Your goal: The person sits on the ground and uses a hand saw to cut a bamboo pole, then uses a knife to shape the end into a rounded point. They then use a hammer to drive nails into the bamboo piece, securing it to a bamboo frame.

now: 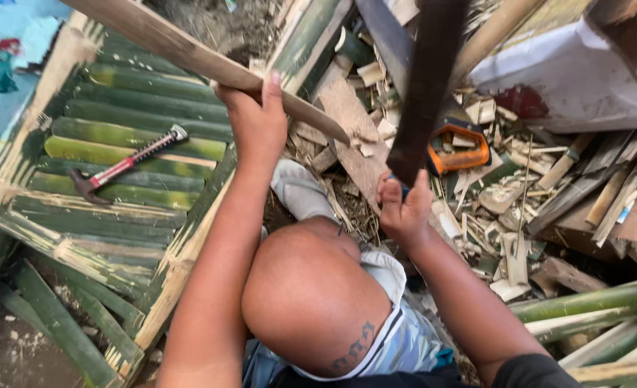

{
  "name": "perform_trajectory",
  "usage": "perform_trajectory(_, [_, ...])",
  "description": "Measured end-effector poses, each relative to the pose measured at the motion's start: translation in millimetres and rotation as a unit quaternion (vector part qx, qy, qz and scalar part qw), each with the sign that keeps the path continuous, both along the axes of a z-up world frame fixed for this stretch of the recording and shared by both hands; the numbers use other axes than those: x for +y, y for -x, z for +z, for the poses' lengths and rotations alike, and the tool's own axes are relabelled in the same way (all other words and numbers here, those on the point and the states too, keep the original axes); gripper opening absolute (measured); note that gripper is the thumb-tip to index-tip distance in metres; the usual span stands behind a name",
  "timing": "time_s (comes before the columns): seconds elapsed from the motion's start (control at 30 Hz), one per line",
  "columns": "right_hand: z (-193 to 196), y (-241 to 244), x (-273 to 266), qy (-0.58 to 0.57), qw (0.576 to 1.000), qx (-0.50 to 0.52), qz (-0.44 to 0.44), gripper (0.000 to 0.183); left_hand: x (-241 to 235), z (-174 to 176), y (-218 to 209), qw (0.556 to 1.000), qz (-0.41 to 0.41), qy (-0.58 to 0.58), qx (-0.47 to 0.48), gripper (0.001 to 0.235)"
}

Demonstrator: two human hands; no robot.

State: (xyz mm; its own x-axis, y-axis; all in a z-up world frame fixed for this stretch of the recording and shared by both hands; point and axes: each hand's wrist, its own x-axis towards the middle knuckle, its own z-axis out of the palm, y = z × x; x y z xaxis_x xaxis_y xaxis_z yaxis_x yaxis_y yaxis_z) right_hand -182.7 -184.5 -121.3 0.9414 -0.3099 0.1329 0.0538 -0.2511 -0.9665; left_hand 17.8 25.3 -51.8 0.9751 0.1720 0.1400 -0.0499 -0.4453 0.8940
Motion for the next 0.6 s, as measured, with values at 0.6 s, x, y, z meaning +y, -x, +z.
perform_trajectory(0.6, [-26, -10, 8, 0.171, 0.978, 0.118, -0.002, 0.025, 27, -20, -27, 0.999, 0.028, 0.038, -0.001, 0.068])
